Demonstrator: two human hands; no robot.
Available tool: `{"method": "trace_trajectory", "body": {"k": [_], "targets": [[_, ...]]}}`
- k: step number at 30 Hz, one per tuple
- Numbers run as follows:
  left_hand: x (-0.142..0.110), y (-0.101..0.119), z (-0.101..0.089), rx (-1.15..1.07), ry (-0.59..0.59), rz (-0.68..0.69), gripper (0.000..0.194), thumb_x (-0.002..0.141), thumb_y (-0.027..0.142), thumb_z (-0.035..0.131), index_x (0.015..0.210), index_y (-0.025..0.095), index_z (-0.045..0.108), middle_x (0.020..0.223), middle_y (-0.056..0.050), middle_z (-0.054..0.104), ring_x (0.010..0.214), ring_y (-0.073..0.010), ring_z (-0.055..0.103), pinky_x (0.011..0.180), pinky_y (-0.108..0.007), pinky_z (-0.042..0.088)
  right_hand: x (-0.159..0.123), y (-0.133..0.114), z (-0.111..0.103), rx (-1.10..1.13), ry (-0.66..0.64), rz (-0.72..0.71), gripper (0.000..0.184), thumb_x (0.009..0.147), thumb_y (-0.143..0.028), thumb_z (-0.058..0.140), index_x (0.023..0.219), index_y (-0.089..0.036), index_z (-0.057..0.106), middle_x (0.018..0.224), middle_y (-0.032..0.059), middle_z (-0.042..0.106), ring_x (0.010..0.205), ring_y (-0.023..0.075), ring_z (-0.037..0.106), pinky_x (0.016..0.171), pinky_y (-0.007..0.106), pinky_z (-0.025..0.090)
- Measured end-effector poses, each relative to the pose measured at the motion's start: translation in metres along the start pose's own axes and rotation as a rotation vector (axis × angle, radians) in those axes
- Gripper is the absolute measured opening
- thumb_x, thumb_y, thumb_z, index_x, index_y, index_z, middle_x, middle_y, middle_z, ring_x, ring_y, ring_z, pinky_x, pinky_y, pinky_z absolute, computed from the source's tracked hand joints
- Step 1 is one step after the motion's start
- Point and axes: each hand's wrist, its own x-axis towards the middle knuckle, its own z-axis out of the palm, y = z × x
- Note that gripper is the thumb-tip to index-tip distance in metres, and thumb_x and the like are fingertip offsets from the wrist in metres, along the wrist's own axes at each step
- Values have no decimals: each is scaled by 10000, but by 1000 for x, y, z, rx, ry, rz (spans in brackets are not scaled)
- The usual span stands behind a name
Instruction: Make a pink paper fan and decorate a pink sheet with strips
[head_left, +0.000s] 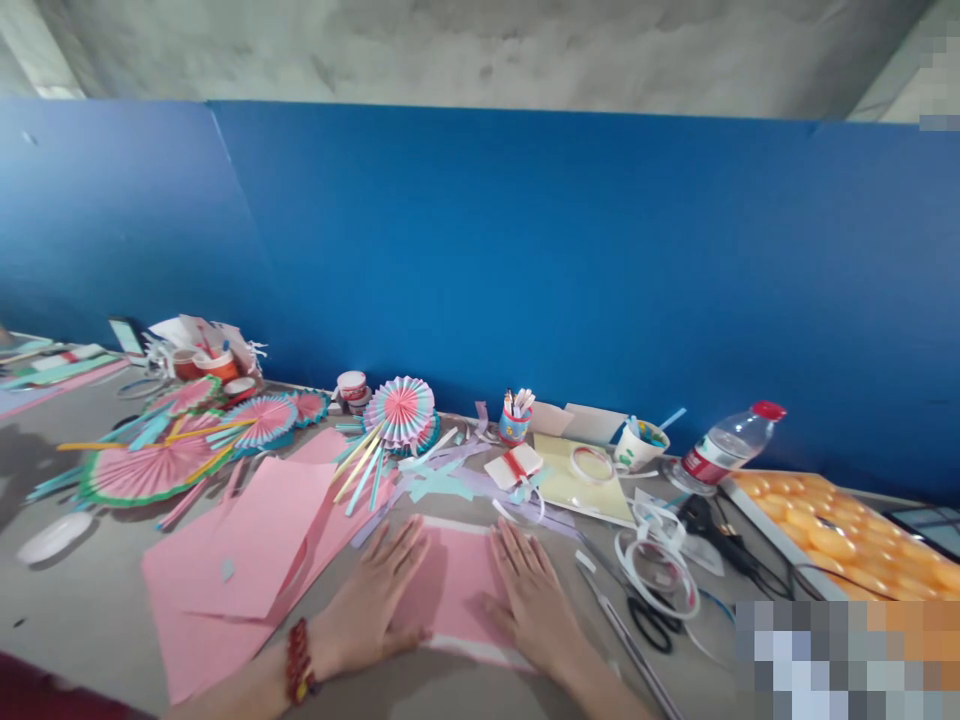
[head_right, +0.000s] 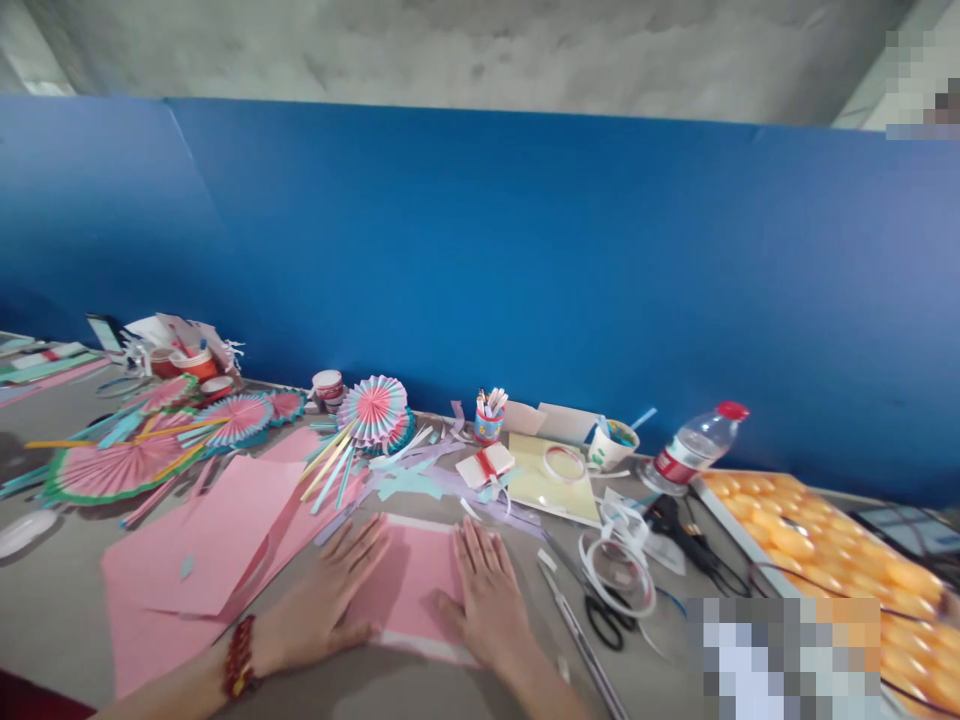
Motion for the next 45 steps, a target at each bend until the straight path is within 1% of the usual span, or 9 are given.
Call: {"method": "trace_trajectory", "body": {"k": [5, 9, 12, 17, 24, 28, 33, 39, 45], "targets": [[4, 9, 4, 7, -31, 88, 883, 862, 738, 393, 1550, 260, 113, 1603, -116, 166, 1464, -397, 115, 1133, -629, 146, -17, -10, -2, 33, -53, -103, 812, 872, -687, 453, 1537, -305, 184, 1561, 105, 288, 1417, 382, 275, 1100, 644, 239], [8, 1, 13, -23, -24, 14, 799, 924, 650, 383, 1549, 219, 136, 1603, -129, 169, 1467, -346, 160, 1151, -547, 211, -22, -14, -4, 58, -78, -63, 808, 853, -697, 479, 1525, -321, 234, 1538, 106, 344, 1384, 395, 337, 1086, 660, 244], [16, -1, 15, -61, -26, 1, 849, 900, 668, 419, 1549, 202, 134, 1593, -155, 194, 1463, -343, 179, 1148, -541, 234, -10, -15, -11, 78, -29, -16, 776, 869, -665, 483, 1512, -271, 300, 1512, 104, 399, 1358, 357, 390, 1120, 614, 231], [27, 13, 17, -63, -22, 71, 924, 829, 744, 456, 1546, 266, 125, 1579, -150, 241, 1445, -389, 211, 1118, -663, 172, 11, -9, -13, 99, -24, 44, 792, 854, -635, 532, 1486, -187, 370, 1488, 127, 434, 1350, 318, 409, 1097, 482, 351], [24, 16, 24, -64, 40, 27, 814, 909, 642, 436, 1543, 210, 166, 1585, -151, 226, 1451, -344, 222, 1153, -566, 223, 3, -4, 1, 110, 21, 50, 663, 921, -597, 453, 1450, -196, 434, 1473, 110, 460, 1338, 301, 427, 1100, 479, 357], [40, 3, 26, -164, 148, -103, 661, 949, 434, 482, 1514, 184, 246, 1507, -152, 393, 1381, -297, 380, 1094, -477, 379, 3, -6, -3, 131, 53, 50, 630, 925, -554, 489, 1435, -186, 452, 1436, 117, 505, 1320, 291, 449, 1090, 468, 381], [67, 0, 23, -235, 141, -120, 534, 842, 120, 519, 1359, 241, 458, 1271, -76, 583, 1169, -242, 544, 1006, -438, 453, 3, -3, -3, 161, 76, 10, 611, 907, -482, 560, 1431, -186, 452, 1414, 123, 524, 1310, 286, 457, 1088, 471, 394], [73, 2, 18, -248, 184, -197, 158, 853, 236, 598, 1006, 205, 578, 1027, -56, 567, 986, -242, 546, 866, -406, 475, 0, -1, -2, 152, 62, 11, 599, 909, -490, 553, 1408, -166, 483, 1393, 133, 543, 1295, 296, 475, 1079, 472, 407], [65, 7, 21, -364, 216, -168, 87, 864, 193, 550, 950, 203, 541, 1013, -56, 592, 975, -235, 557, 868, -392, 469, 3, -2, -2, 159, 117, -19, 594, 923, -489, 529, 1439, -205, 446, 1406, 124, 532, 1293, 287, 483, 1063, 465, 427]]}}
